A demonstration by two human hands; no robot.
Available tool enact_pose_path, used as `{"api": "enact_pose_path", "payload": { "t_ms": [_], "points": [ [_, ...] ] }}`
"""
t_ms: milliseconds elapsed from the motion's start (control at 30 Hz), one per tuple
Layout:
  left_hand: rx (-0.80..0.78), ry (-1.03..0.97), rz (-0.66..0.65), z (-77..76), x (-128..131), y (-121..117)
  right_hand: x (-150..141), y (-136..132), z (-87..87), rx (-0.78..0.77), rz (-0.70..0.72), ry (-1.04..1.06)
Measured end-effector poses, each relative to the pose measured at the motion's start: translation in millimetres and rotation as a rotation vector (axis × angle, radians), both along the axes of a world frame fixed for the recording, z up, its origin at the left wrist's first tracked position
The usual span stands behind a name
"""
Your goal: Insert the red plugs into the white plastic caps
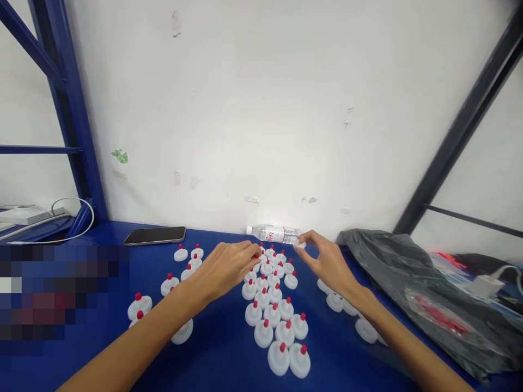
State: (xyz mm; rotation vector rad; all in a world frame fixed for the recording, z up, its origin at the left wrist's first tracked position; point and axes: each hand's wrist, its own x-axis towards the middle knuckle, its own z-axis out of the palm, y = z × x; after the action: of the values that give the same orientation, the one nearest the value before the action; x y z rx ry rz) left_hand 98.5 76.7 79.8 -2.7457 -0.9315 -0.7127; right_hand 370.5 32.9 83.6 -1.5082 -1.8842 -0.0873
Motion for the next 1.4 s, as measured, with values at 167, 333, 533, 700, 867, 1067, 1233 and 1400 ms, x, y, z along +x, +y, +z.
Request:
{"api": "enact_pose_path", "payload": {
  "t_ms": [167,333,533,700,867,1067,1233,1400],
  "points": [
    [0.058,-0.058,-0.082,-7.3,8,-8,-27,-13,-6.0,0.106,0.173,0.058],
    [0.058,-0.103,-0.133,-10.2,14,-14,-42,-25,-8.6,0.110,0.306,0.080],
    [0.034,-0.155,-0.164,-9.3,15,-15,-42,-29,-6.2,0.112,0.298,0.215],
    [0.072,-0.207,-0.161,-8.6,15,-16,-45,-28,-7.4,0.080,0.398,0.370],
    [0.128,-0.255,-0.117,-8.7,16,-16,-44,-26,-9.2,0.059,0.386,0.402],
    [0.129,-0.254,-0.119,-7.8,13,-16,-45,-26,-9.6,-0.002,0.448,0.440],
    [0.147,-0.248,-0.145,-7.9,12,-16,-45,-24,-12.3,-0.007,0.419,0.460],
    [0.252,-0.206,-0.135,-7.8,14,-16,-44,-21,-17.6,-0.065,0.383,0.509]
  ]
}}
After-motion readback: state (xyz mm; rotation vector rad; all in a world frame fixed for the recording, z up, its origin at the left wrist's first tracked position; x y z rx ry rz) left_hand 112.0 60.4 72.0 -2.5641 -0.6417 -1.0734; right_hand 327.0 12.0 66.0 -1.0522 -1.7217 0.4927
